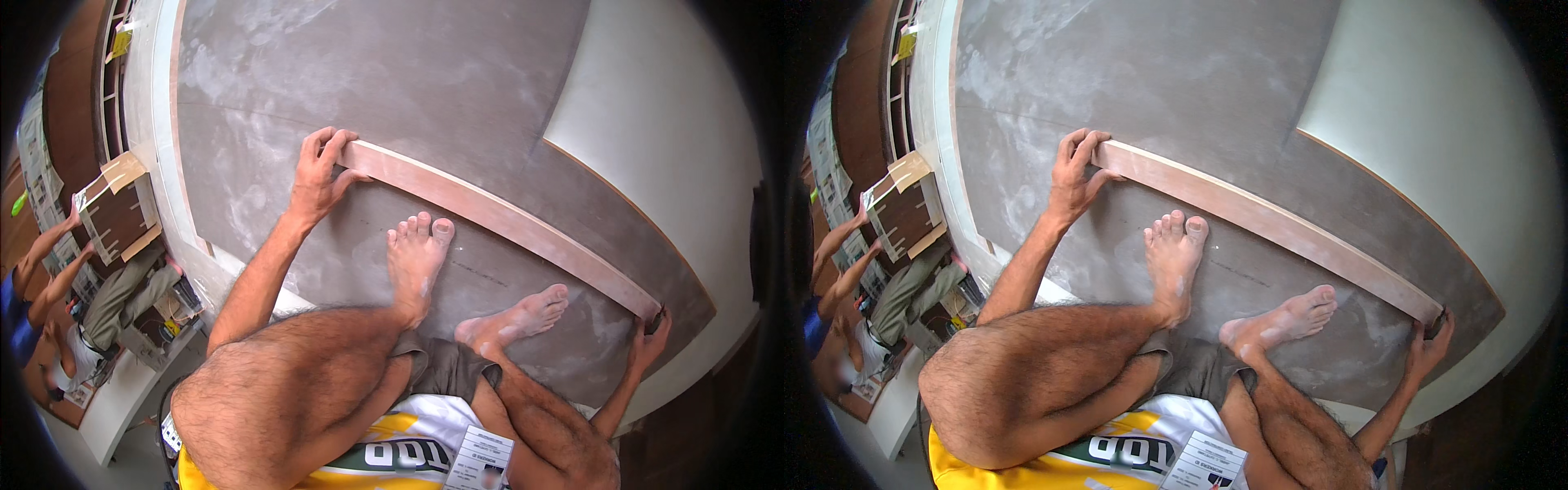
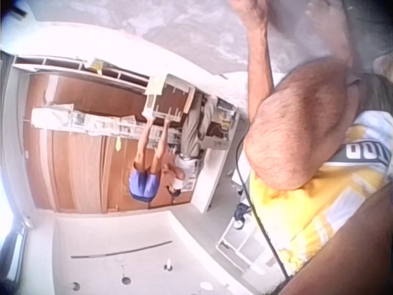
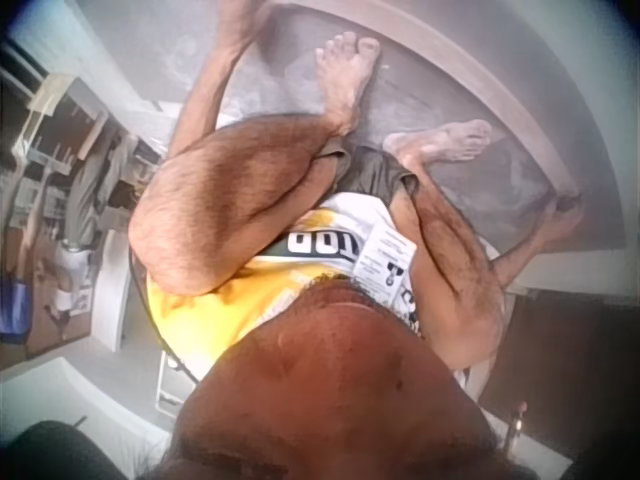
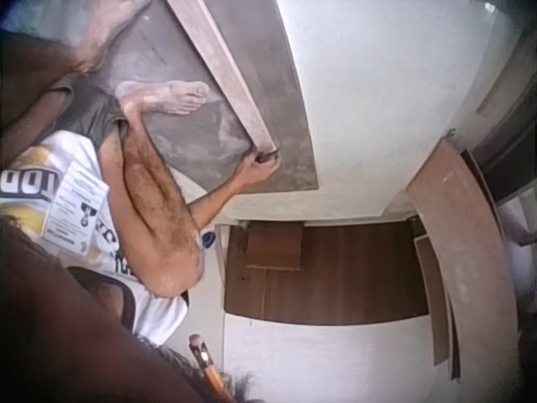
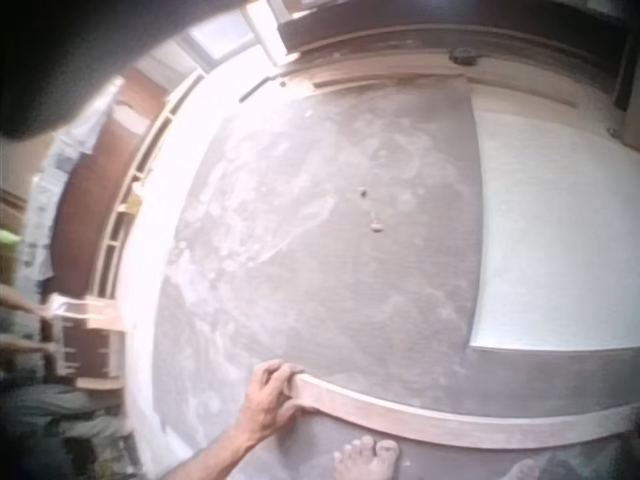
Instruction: The person uses a utility knife and a straight edge to score and cut a large sheet of laminate flooring. They repeatedly score the material along the straight edge, snap the sheet to separate the pieces, and then lift and move the cut sections.
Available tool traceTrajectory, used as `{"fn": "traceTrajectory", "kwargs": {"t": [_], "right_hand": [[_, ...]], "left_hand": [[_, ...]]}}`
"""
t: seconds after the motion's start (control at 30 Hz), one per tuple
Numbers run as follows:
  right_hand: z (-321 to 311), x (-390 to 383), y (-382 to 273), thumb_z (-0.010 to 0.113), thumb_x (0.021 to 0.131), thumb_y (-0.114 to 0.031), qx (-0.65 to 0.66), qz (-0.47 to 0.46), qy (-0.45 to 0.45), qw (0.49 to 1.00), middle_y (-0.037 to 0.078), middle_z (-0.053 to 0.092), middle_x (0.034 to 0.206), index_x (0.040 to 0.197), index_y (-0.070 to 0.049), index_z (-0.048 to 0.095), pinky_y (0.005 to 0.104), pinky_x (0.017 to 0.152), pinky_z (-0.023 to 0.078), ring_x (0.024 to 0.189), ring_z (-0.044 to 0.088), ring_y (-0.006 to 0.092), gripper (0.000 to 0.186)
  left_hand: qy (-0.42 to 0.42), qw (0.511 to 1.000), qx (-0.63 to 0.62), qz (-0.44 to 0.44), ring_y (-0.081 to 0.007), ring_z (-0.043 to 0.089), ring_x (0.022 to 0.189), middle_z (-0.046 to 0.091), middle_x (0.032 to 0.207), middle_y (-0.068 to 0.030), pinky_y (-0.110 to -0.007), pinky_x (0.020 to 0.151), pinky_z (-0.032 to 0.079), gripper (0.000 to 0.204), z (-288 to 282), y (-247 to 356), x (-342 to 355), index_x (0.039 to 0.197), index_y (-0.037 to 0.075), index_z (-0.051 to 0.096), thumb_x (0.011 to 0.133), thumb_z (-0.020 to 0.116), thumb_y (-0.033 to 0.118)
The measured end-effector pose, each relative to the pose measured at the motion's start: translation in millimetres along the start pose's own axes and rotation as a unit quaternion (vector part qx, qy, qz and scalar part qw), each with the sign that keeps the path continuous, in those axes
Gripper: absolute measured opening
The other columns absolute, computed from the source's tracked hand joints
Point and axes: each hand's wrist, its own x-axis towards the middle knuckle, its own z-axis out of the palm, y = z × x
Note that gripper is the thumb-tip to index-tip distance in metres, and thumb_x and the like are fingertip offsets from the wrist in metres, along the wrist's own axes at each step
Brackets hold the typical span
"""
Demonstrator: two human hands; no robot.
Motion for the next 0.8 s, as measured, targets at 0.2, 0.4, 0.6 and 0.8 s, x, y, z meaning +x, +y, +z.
{"fn": "traceTrajectory", "kwargs": {"t": [0.2, 0.4, 0.6, 0.8], "right_hand": [[0.7, 0.6, 0.4, 0.077, 0.087, -0.014, -0.018, -0.019, 0.008, 1.0, 0.019, 0.055, 0.144, 0.142, 0.001, 0.052, 0.0422, 0.114, 0.039, 0.134, 0.052, 0.0367, 0.062], [0.4, 2.2, -1.2, 0.078, 0.087, -0.018, -0.034, -0.01, 0.003, 0.999, 0.019, 0.056, 0.144, 0.14, 0.002, 0.054, 0.0419, 0.113, 0.04, 0.134, 0.053, 0.0361, 0.061], [-6.4, -3.3, -26.6, 0.082, 0.084, -0.014, -0.017, 0.001, 0.02, 1.0, 0.017, 0.059, 0.139, 0.137, 0.001, 0.057, 0.0409, 0.11, 0.044, 0.128, 0.058, 0.0338, 0.061], [0.2, -0.8, -34.7, 0.083, 0.08, -0.009, 0.005, 0.01, 0.043, 0.999, 0.015, 0.063, 0.135, 0.134, -0.003, 0.06, 0.0398, 0.107, 0.047, 0.124, 0.061, 0.0323, 0.059]], "left_hand": [[-0.001, 1.0, -0.004, 0.01, -0.0307, 0.054, 0.115, 0.053, 0.125, -0.0127, -0.042, 0.094, 0.053, 0.067, -1.0, -1.0, 0.3, 0.13, 0.009, 0.062, 0.071, 0.091, 0.02], [0.007, 1.0, 0.008, 0.012, -0.031, 0.056, 0.116, 0.055, 0.125, -0.0134, -0.041, 0.094, 0.054, 0.069, 2.1, -0.8, -0.5, 0.132, 0.008, 0.062, 0.07, 0.09, 0.014], [-0.017, 0.999, 0.02, 0.026, -0.0351, 0.053, 0.123, 0.058, 0.131, -0.0127, -0.045, 0.104, 0.047, 0.07, 5.9, -14.6, -6.2, 0.138, 0.006, 0.058, 0.073, 0.085, 0.009], [-0.02, 1.0, 0.015, 0.012, -0.0328, 0.055, 0.124, 0.059, 0.133, -0.0118, -0.042, 0.102, 0.05, 0.067, -1.5, -12.4, -5.3, 0.138, 0.006, 0.059, 0.077, 0.086, 0.01]]}}
